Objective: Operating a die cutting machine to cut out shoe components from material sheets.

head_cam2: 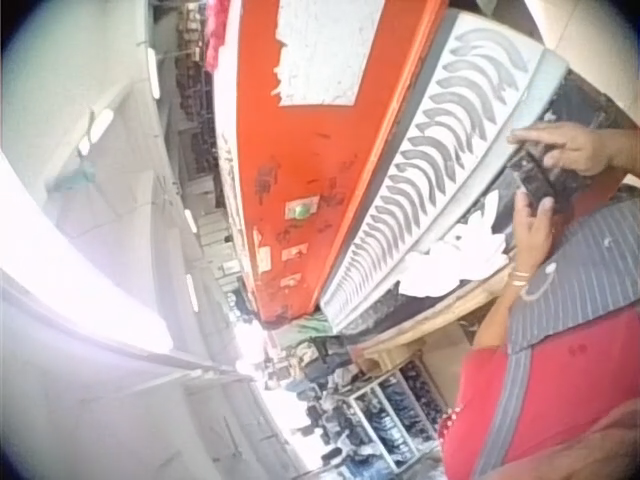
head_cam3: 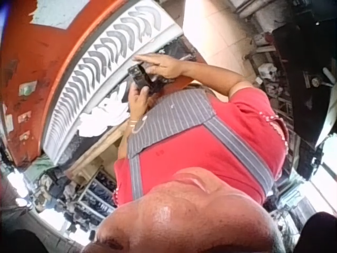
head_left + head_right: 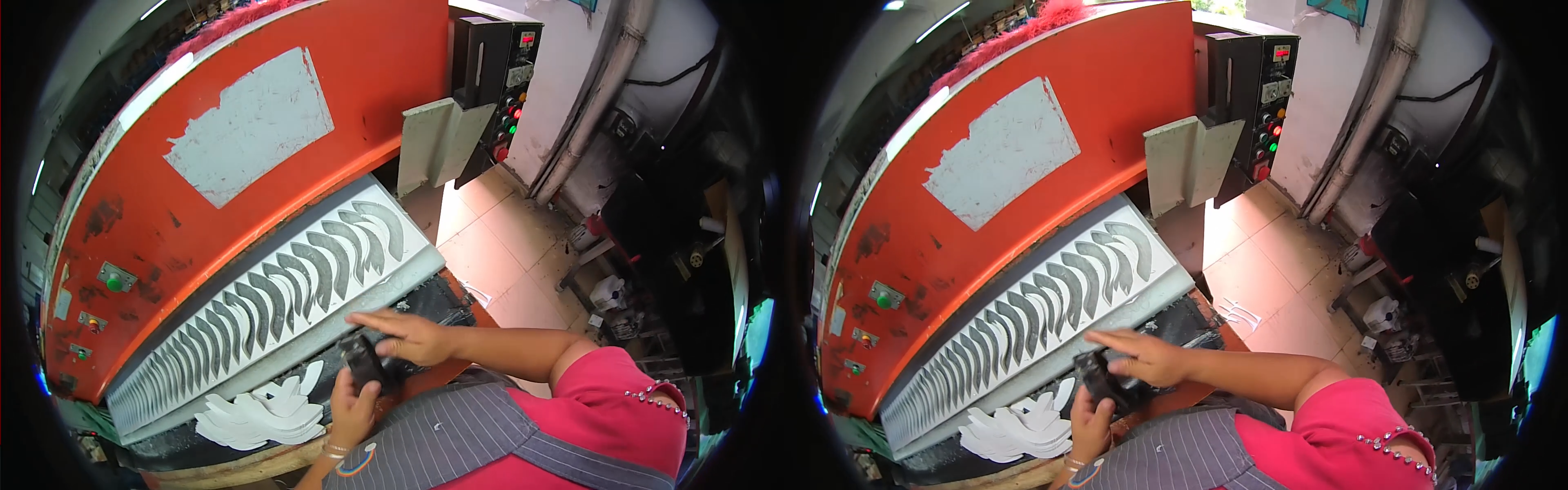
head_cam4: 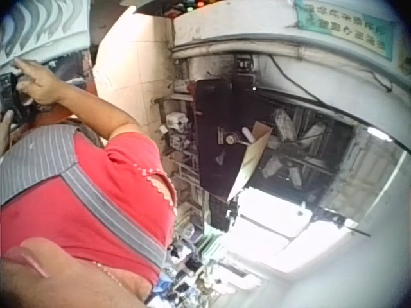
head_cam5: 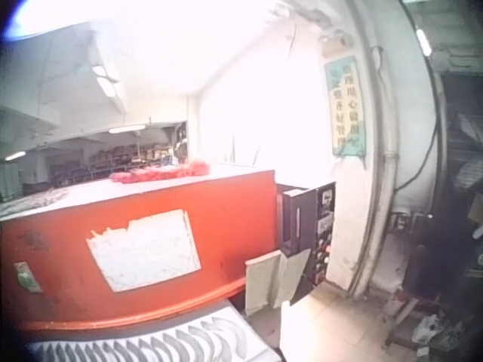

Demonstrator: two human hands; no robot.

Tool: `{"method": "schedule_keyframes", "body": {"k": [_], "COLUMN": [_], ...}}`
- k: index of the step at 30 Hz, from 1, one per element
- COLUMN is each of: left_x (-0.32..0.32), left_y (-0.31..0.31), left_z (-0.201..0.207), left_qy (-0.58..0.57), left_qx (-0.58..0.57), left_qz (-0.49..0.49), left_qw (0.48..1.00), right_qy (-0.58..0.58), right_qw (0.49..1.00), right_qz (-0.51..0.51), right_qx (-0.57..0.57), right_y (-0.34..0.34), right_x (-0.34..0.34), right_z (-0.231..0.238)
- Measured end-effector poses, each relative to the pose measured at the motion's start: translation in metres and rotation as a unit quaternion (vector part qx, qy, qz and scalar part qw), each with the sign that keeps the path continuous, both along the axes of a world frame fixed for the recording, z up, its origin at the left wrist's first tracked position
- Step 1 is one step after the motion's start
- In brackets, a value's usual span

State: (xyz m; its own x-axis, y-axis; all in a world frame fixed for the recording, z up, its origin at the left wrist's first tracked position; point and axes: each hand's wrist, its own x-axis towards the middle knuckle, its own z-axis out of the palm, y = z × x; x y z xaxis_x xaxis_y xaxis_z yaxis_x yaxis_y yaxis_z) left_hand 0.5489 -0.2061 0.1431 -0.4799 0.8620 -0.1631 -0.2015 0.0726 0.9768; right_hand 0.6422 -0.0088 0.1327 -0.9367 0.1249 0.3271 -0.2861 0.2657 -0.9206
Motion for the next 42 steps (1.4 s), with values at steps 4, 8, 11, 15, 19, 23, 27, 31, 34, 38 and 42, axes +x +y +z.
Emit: {"method": "schedule_keyframes", "body": {"k": [4,8,11,15,19,23,27,31,34,38,42], "left_x": [0.004,0.0,-0.006,-0.016,0.002,0.014,0.033,0.008,0.013,0.008,0.013], "left_y": [-0.024,-0.036,-0.063,-0.031,-0.022,-0.024,-0.039,-0.03,-0.009,0.005,-0.006], "left_z": [0.008,0.007,-0.029,-0.046,-0.029,-0.013,0.008,0.008,0.015,-0.002,-0.016], "left_qy": [-0.143,-0.113,-0.044,-0.036,-0.009,0.014,0.032,0.076,0.178,0.035,0.008], "left_qx": [0.015,0.003,-0.027,0.019,0.003,-0.024,-0.061,-0.074,-0.176,-0.065,-0.067], "left_qz": [0.03,-0.019,-0.075,-0.082,-0.072,-0.031,0.06,-0.028,0.118,0.283,0.297], "left_qw": [0.989,0.993,0.996,0.996,0.997,0.999,0.996,0.994,0.961,0.956,0.953], "right_qy": [-0.018,-0.072,-0.072,-0.057,-0.036,0.082,0.085,-0.049,-0.133,-0.167,-0.121], "right_qw": [0.985,0.96,0.946,0.952,0.974,0.988,0.994,0.997,0.988,0.973,0.991], "right_qz": [0.166,0.268,0.305,0.295,0.223,0.129,0.07,0.05,0.063,0.068,-0.054], "right_qx": [-0.033,-0.014,-0.084,-0.058,-0.018,-0.005,0.018,0.009,-0.046,-0.145,0.0], "right_y": [-0.024,-0.024,-0.041,-0.051,-0.054,-0.06,-0.072,-0.062,-0.041,-0.052,-0.074], "right_x": [0.0,-0.007,-0.004,-0.012,0.0,0.004,-0.005,-0.004,-0.015,-0.018,-0.012], "right_z": [-0.023,-0.007,-0.014,-0.031,-0.033,-0.039,-0.042,-0.024,-0.022,-0.035,-0.01]}}
